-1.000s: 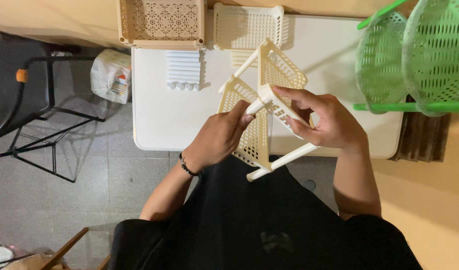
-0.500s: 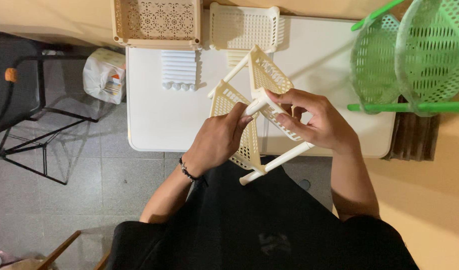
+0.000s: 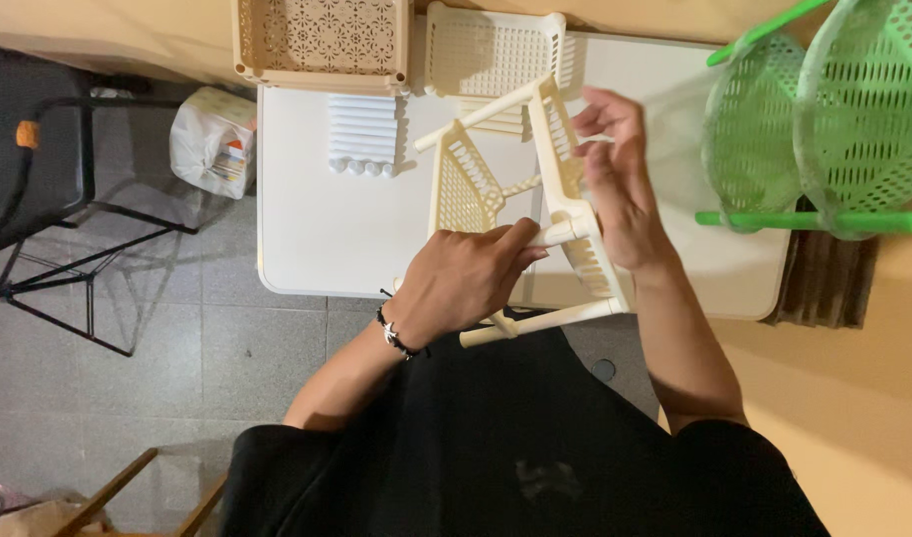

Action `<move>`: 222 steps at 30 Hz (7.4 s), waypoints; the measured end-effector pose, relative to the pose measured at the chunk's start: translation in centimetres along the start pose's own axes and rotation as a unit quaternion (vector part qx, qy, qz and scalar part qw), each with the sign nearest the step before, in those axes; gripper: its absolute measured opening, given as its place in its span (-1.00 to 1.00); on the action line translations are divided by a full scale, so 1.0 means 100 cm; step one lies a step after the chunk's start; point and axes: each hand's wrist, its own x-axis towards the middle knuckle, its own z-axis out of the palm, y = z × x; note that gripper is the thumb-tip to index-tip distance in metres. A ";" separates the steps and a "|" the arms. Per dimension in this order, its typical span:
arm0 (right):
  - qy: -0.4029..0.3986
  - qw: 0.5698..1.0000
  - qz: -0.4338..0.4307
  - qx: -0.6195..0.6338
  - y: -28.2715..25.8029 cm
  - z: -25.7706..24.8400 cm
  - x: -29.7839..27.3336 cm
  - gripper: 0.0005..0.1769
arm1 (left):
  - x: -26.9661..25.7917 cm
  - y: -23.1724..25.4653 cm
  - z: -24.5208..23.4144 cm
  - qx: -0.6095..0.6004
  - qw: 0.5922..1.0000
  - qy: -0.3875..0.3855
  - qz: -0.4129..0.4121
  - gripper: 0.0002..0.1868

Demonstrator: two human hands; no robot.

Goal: The person assembles a small plastic stool by inserting cylindrical legs into a perforated seat base. They then attach a second seat layer and continue inserting legs to complete the structure.

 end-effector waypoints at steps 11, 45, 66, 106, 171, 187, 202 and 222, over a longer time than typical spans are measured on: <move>-0.067 0.992 0.065 0.086 0.013 0.022 -0.016 -0.49 | -0.003 -0.005 0.009 0.081 0.996 -0.026 0.027 -0.61; 0.208 0.924 0.112 0.301 0.210 -0.073 -0.057 -0.19 | -0.038 -0.101 0.064 -0.244 0.960 0.134 0.000 -0.44; 0.298 0.917 0.012 0.265 0.213 -0.031 -0.119 -0.64 | -0.022 -0.162 0.106 -0.365 0.902 0.196 -0.119 -0.30; -0.069 0.949 0.173 -0.253 0.213 -0.057 -0.004 -0.76 | -0.036 -0.262 0.157 -0.397 0.891 0.092 -0.199 -0.43; -0.124 0.961 0.165 -0.185 0.008 -0.063 -0.066 -0.63 | -0.023 -0.042 0.014 -0.037 0.985 0.169 0.008 -0.74; -0.129 0.977 0.128 0.112 0.032 0.033 -0.087 -0.65 | -0.023 -0.027 0.008 -0.143 0.985 0.093 -0.040 -0.78; -0.174 0.977 0.125 -0.005 0.042 -0.005 -0.085 -0.68 | -0.021 -0.027 0.017 -0.083 0.990 0.116 0.003 -0.80; -0.244 0.781 -0.265 -0.511 -0.045 -0.063 -0.025 -0.63 | -0.017 -0.014 -0.013 -0.015 0.996 0.089 0.026 -0.85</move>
